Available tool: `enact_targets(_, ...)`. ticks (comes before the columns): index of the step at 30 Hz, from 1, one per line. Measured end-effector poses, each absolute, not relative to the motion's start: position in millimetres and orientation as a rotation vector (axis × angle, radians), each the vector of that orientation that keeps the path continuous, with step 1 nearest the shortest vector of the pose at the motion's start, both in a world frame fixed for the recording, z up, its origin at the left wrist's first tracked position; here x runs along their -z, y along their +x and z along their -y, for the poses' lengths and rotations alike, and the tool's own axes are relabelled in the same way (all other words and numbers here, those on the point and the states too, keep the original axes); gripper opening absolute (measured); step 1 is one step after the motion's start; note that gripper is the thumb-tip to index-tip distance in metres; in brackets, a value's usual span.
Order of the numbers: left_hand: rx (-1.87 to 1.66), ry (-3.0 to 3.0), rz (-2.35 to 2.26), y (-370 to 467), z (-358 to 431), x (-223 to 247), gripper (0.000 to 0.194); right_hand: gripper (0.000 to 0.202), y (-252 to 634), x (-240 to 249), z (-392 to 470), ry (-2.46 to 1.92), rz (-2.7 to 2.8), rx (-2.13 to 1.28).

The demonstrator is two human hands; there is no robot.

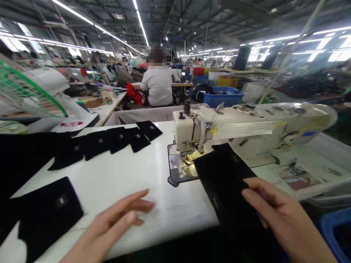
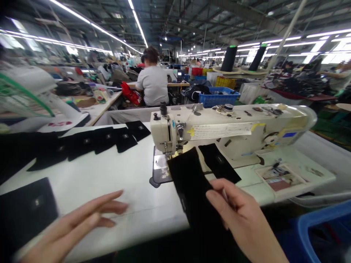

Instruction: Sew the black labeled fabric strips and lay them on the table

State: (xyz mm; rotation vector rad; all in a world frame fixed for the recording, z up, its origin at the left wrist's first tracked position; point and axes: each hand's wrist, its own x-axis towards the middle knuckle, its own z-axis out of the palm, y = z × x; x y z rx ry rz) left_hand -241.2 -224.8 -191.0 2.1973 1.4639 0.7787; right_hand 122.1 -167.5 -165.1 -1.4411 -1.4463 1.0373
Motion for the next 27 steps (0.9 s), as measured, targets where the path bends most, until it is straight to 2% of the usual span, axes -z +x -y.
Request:
enact_targets(2, -0.89, 1.747, -1.146, -206, 212, 190, 0.05, 0.039, 102, 172, 174, -1.383, 1.591, -1.215)
enact_targets(4, -0.981, 1.392, -1.057, -173, 195, 187, 0.046, 0.039, 88, 180, 176, -1.368, 1.725, -1.237)
enact_targets(6, -1.027, 1.24, -1.152, -149, 177, 182, 0.037, 0.036, 80, 184, 175, -1.386, 1.769, -0.916)
enact_targets(9, -0.873, 1.411, -1.213, -133, 163, 173, 0.022, 0.039, 77, 183, 171, -1.281, 1.747, -0.282)
enact_targets(11, -0.719, 1.576, -1.11, -130, 161, 169, 0.016, 0.045, 75, 178, 170, -1.101, 1.916, -0.157)
enact_targets(14, -0.575, 1.612, -0.98, -133, 164, 168, 0.015, 0.026, 72, 170, 170, -0.883, 2.149, -0.227)
enact_targets(18, -0.435, 1.498, -1.069, -160, 157, 165, 0.021, 0.012, 83, 171, 167, -1.16, 1.85, -0.277)
enact_targets(20, -0.474, 1.465, -1.101, -181, 146, 163, 0.021, 0.016, 92, 181, 166, -1.347, 1.743, -0.407)
enact_targets(23, -0.522, 1.426, -1.135, -205, 121, 164, 0.021, 0.022, 93, 205, 171, -1.53, 1.685, -0.793)
enact_targets(27, -0.546, 1.481, -1.212, -209, 87, 179, 0.021, 0.022, 71, 234, 189, -1.489, 1.637, -1.126)
